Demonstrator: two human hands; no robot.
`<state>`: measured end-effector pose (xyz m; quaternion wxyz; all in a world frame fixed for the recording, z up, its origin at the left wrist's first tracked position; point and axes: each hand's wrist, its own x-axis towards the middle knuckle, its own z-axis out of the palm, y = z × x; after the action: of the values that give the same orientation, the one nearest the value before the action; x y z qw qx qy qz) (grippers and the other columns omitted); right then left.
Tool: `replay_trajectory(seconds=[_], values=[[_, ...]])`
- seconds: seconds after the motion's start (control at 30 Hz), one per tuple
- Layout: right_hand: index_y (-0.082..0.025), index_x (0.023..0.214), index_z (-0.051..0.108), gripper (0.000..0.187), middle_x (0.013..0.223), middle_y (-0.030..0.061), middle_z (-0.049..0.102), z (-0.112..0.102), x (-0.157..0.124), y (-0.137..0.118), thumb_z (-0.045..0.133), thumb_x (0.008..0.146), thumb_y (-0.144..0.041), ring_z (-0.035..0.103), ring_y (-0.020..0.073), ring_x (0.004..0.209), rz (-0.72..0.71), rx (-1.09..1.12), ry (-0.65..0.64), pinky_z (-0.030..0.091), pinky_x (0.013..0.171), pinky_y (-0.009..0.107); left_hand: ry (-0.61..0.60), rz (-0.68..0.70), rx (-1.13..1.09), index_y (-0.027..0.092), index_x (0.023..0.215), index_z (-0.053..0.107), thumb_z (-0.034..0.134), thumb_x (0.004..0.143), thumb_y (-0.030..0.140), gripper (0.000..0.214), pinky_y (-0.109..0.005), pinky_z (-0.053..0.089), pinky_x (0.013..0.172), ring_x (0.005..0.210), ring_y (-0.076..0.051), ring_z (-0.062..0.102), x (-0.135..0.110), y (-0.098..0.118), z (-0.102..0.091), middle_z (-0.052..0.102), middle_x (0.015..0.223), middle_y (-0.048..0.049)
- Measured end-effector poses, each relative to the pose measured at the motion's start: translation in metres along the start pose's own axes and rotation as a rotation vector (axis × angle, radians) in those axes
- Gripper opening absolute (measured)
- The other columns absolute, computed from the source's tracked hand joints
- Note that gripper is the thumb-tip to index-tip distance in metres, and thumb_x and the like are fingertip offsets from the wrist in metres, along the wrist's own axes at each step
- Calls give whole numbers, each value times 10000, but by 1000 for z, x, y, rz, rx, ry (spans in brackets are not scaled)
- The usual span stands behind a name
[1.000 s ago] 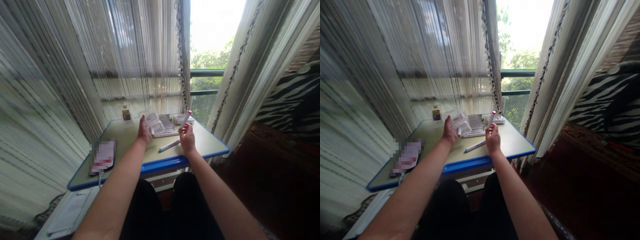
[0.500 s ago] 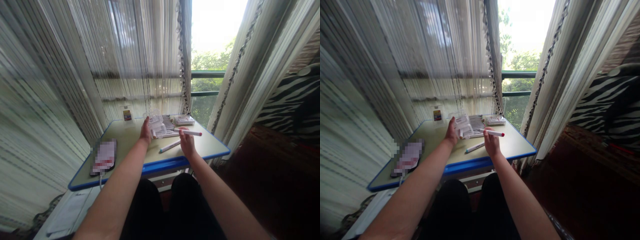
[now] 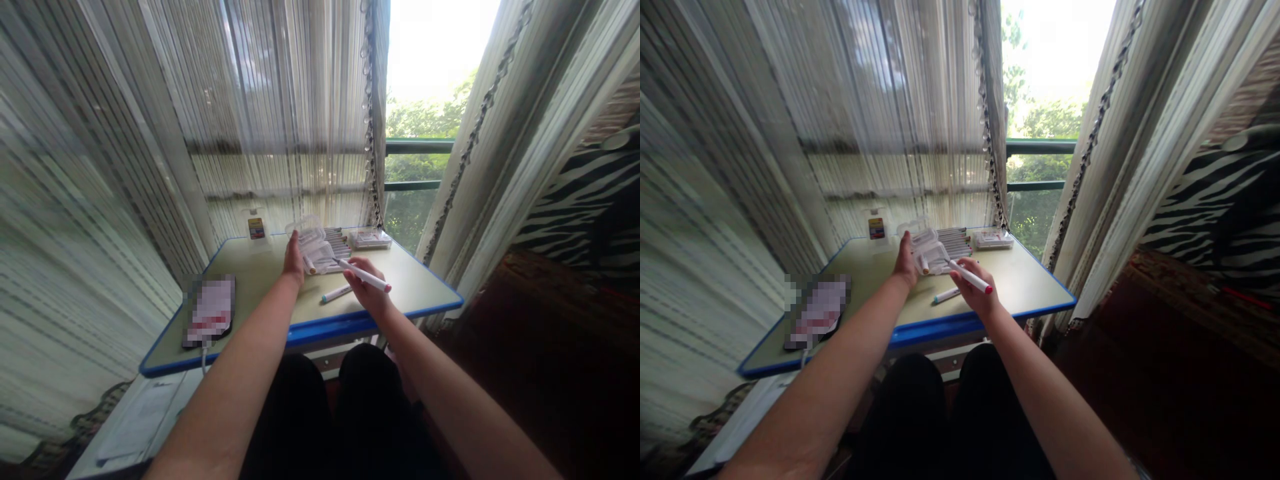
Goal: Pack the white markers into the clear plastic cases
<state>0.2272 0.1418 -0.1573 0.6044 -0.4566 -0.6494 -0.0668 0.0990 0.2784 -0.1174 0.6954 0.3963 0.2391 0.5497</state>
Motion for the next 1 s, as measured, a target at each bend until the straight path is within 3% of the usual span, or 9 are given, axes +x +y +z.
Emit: replay_trajectory(seconds=[0.1, 0.43, 0.63, 0.77, 0.9, 1.0], values=[[-199, 982, 551, 161, 663, -20, 581, 2, 1, -2, 552, 891, -333, 499, 104, 521, -33, -40, -52, 422, 547, 243, 1, 61, 5, 174, 1030, 634, 507, 799, 614, 512, -379, 524, 831, 983, -257, 657, 0, 0, 1, 692, 1081, -112], [-200, 1019, 579, 228, 810, 49, 668, 13, 0, 2, 575, 862, -366, 607, 151, 648, -20, -69, -179, 464, 626, 251, -75, 18, 45, 158, 1097, 638, 401, 854, 628, 580, -389, 534, 809, 1001, -280, 655, -11, -3, 10, 677, 1138, -130], [-200, 922, 546, 138, 598, -33, 559, 15, 2, 3, 539, 840, -311, 473, 109, 483, 40, -172, -185, 377, 518, 216, -95, 11, 10, 172, 1144, 614, 489, 804, 653, 602, -382, 531, 819, 999, -275, 659, -13, -2, 11, 686, 1114, -122], [-209, 893, 554, 96, 601, -33, 562, 12, 2, 2, 542, 837, -285, 502, 115, 514, 43, -116, -180, 402, 541, 217, -57, 1, 40, 182, 1122, 612, 505, 794, 653, 584, -364, 532, 791, 983, -266, 664, -11, -4, 8, 687, 1105, -122], [-206, 994, 617, 194, 831, 57, 696, 13, 2, 4, 560, 814, -250, 652, 177, 738, 2, -101, -167, 504, 699, 279, -51, 19, 72, 171, 1110, 610, 513, 787, 649, 585, -307, 528, 721, 944, -246, 672, -11, -4, 7, 695, 1068, -122], [-208, 1087, 621, 274, 1041, 103, 702, 15, 2, 5, 547, 827, -259, 669, 212, 919, -30, -87, -189, 516, 813, 323, -68, -22, 52, 171, 1122, 611, 489, 793, 662, 603, -270, 517, 663, 905, -225, 678, -12, -3, 8, 704, 1036, -106]])
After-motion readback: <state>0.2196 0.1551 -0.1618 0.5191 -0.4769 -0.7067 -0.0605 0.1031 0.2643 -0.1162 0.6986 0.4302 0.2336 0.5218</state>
